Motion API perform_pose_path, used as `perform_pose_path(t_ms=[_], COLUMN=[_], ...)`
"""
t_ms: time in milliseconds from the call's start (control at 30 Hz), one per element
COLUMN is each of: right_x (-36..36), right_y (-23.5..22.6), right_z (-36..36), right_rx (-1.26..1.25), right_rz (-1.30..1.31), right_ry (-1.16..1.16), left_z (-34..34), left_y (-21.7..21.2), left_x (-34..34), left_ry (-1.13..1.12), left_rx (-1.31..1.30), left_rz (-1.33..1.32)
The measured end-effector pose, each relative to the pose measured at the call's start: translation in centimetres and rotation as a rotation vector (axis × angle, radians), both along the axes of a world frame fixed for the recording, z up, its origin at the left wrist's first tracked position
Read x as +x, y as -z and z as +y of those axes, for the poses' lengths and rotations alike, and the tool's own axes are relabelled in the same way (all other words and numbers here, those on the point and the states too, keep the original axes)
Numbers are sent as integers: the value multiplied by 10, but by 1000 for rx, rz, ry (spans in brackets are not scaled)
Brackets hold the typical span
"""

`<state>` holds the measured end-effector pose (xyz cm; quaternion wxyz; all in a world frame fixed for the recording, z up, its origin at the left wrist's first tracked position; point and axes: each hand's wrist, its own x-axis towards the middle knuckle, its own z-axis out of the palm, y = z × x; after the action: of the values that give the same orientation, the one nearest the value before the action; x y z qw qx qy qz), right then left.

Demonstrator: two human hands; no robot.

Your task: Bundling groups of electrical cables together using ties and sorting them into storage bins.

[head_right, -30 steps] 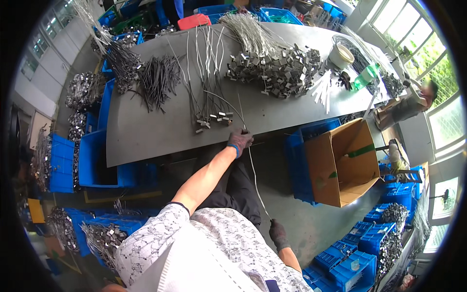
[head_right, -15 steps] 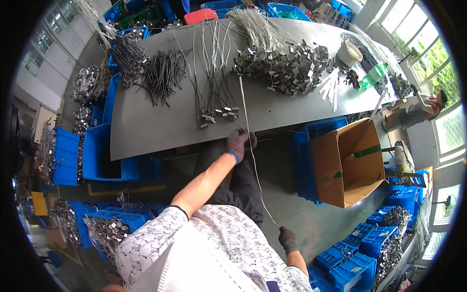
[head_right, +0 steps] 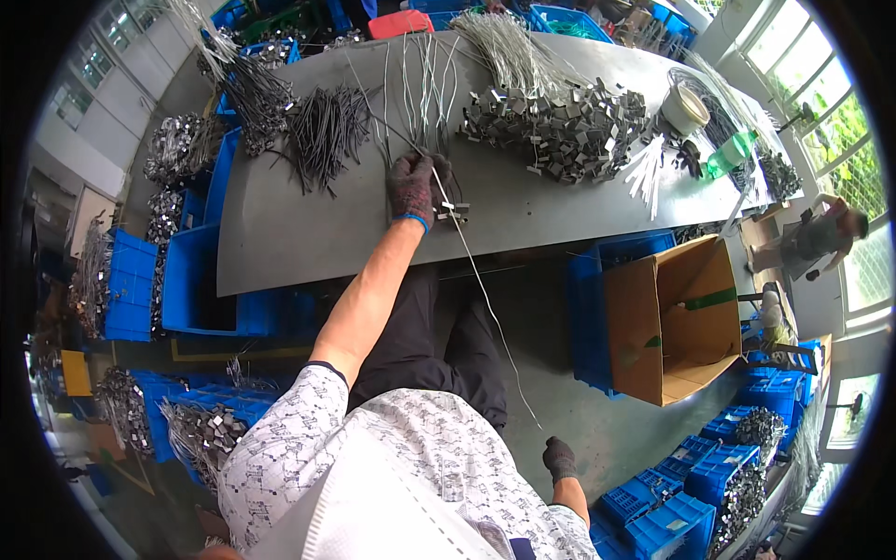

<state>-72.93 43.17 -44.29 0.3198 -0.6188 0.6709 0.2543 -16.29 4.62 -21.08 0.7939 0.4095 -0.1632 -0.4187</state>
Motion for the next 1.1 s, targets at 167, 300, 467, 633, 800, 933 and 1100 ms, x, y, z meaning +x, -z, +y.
perform_pose_path(t_ms=[167, 300, 467, 633, 800, 933, 1100], right_x=[4, -6, -31, 48, 250, 352, 403], right_y=[-1, 5, 16, 8, -49, -97, -84], right_z=[8, 20, 34, -49, -217, -303, -337], right_rx=[10, 41, 129, -203, -570, -1049, -492], right_rz=[-13, -5, -20, -254, -1067, -1062, -1207], right_ry=[22, -6, 91, -179, 288, 37, 591], left_z=[8, 36, 60, 54, 79, 101, 99], left_y=[3, 0, 2, 39, 86, 98, 106], left_x=[18, 32, 49, 1, -62, -64, -37], left_ry=[180, 698, 935, 409, 449, 303, 367], left_rx=[61, 155, 256, 179, 405, 331, 495], left_rz=[42, -22, -249, -271, -837, -940, -904])
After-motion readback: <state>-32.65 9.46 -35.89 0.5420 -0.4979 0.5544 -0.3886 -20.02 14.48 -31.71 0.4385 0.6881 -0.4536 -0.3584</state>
